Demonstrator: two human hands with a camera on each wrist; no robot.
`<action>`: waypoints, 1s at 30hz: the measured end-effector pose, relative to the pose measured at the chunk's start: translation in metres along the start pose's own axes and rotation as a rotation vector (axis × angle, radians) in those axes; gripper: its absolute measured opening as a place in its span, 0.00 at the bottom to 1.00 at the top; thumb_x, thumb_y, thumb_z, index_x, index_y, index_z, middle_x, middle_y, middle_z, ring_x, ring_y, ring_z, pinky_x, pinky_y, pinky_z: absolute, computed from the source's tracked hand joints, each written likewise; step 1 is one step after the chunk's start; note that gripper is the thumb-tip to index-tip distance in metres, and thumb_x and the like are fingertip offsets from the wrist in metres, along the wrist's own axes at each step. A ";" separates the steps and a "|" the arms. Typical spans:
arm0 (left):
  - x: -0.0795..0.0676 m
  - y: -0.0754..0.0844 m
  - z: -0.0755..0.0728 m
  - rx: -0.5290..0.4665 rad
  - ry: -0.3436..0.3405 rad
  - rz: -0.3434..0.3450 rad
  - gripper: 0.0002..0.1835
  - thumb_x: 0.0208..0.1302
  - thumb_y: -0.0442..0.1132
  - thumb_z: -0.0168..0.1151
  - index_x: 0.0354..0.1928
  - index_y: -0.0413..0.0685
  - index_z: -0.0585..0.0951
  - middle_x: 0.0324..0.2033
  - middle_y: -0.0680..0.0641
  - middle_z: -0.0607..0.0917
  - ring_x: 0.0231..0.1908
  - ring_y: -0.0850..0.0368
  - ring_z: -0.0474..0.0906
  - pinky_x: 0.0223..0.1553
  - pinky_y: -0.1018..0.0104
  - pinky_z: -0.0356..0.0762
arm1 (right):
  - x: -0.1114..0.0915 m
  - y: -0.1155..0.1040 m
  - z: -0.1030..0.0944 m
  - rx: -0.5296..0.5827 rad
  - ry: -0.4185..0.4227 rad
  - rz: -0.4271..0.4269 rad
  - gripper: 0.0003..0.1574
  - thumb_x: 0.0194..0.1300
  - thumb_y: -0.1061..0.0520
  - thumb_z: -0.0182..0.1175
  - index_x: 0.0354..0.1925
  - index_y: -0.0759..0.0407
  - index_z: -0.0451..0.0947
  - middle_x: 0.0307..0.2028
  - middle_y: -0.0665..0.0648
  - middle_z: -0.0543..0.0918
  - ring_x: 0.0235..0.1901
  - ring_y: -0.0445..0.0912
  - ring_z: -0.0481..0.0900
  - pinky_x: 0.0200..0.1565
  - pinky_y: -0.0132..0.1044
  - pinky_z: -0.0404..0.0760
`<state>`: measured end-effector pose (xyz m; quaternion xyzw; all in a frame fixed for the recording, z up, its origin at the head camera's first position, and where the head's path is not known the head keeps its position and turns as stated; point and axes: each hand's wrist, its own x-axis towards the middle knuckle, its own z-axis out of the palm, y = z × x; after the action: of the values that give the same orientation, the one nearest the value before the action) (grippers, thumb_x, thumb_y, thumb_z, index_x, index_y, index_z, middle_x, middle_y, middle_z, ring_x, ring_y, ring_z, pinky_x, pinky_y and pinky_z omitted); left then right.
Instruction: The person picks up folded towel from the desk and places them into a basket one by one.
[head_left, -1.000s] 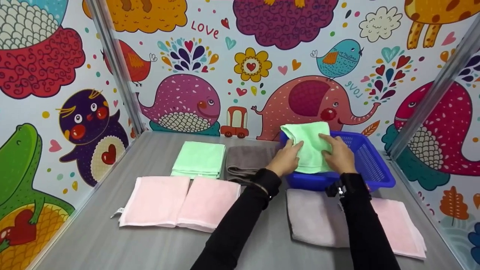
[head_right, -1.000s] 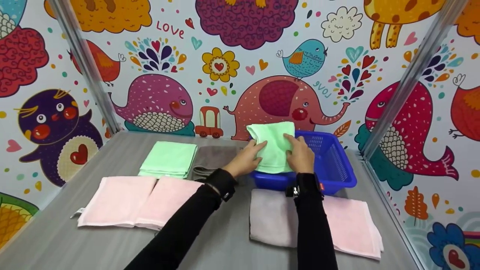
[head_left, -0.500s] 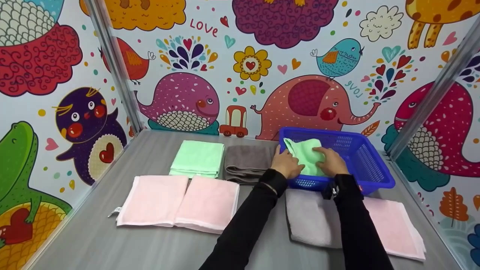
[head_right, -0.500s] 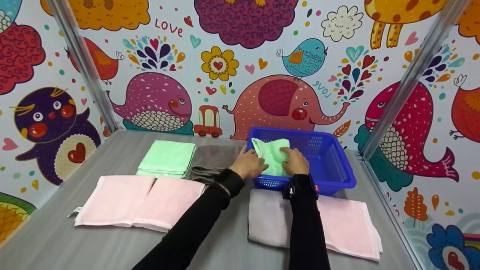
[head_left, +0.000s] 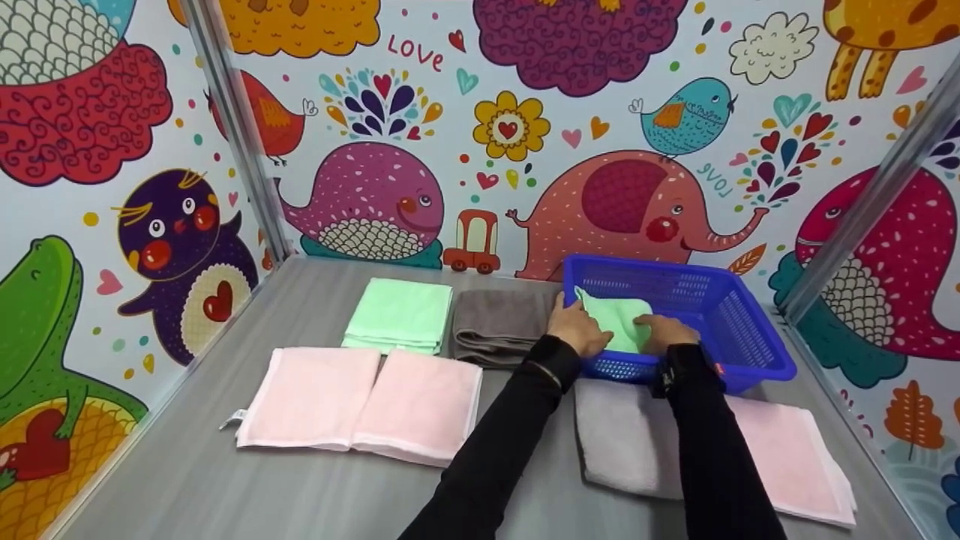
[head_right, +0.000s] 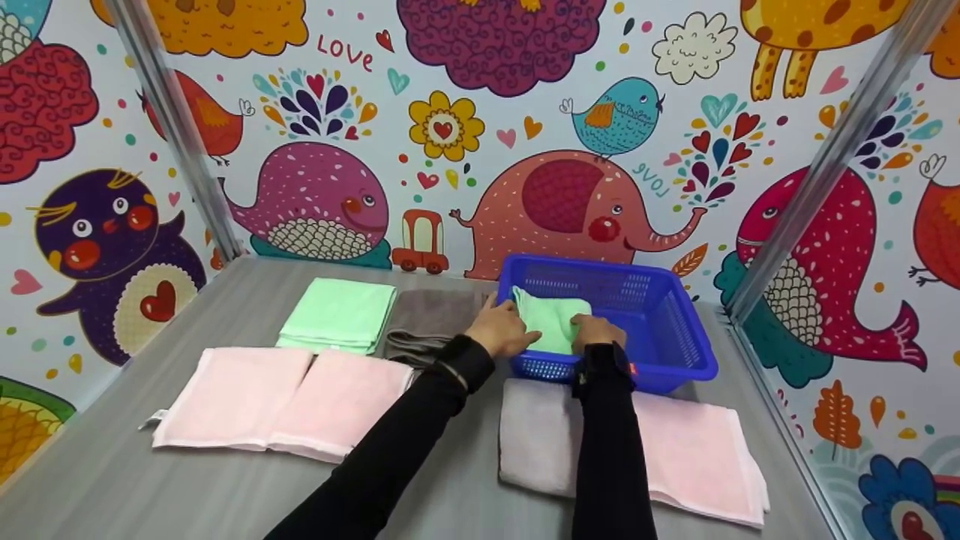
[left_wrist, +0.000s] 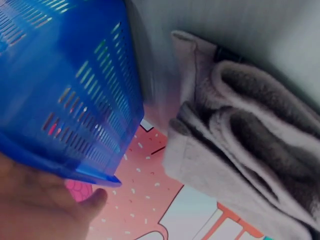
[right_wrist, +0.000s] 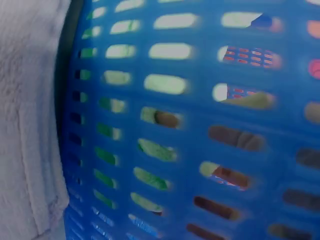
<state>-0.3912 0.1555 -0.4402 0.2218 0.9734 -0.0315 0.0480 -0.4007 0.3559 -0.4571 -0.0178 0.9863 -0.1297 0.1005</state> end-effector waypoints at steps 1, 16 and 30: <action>0.000 0.000 0.000 0.000 0.002 -0.003 0.33 0.80 0.67 0.32 0.66 0.65 0.82 0.70 0.63 0.77 0.79 0.64 0.54 0.81 0.54 0.42 | -0.001 -0.001 0.000 -0.006 -0.007 0.016 0.42 0.60 0.62 0.65 0.73 0.62 0.69 0.69 0.76 0.71 0.67 0.74 0.70 0.61 0.75 0.69; -0.001 0.003 0.001 -0.016 0.000 -0.038 0.32 0.80 0.67 0.33 0.69 0.65 0.79 0.75 0.61 0.71 0.79 0.65 0.55 0.79 0.55 0.52 | -0.008 -0.005 -0.003 -0.064 -0.129 0.057 0.36 0.71 0.58 0.53 0.75 0.62 0.66 0.72 0.74 0.67 0.71 0.75 0.64 0.64 0.77 0.63; -0.008 -0.011 0.007 -0.063 0.171 0.097 0.29 0.82 0.65 0.33 0.76 0.69 0.70 0.73 0.58 0.72 0.76 0.58 0.63 0.73 0.53 0.65 | -0.039 -0.023 -0.031 -0.029 0.369 -0.081 0.30 0.73 0.49 0.61 0.67 0.63 0.76 0.56 0.72 0.84 0.53 0.69 0.82 0.54 0.67 0.78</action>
<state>-0.3887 0.1415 -0.4459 0.2689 0.9626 0.0206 -0.0267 -0.3685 0.3443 -0.4148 -0.0346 0.9882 -0.1206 -0.0878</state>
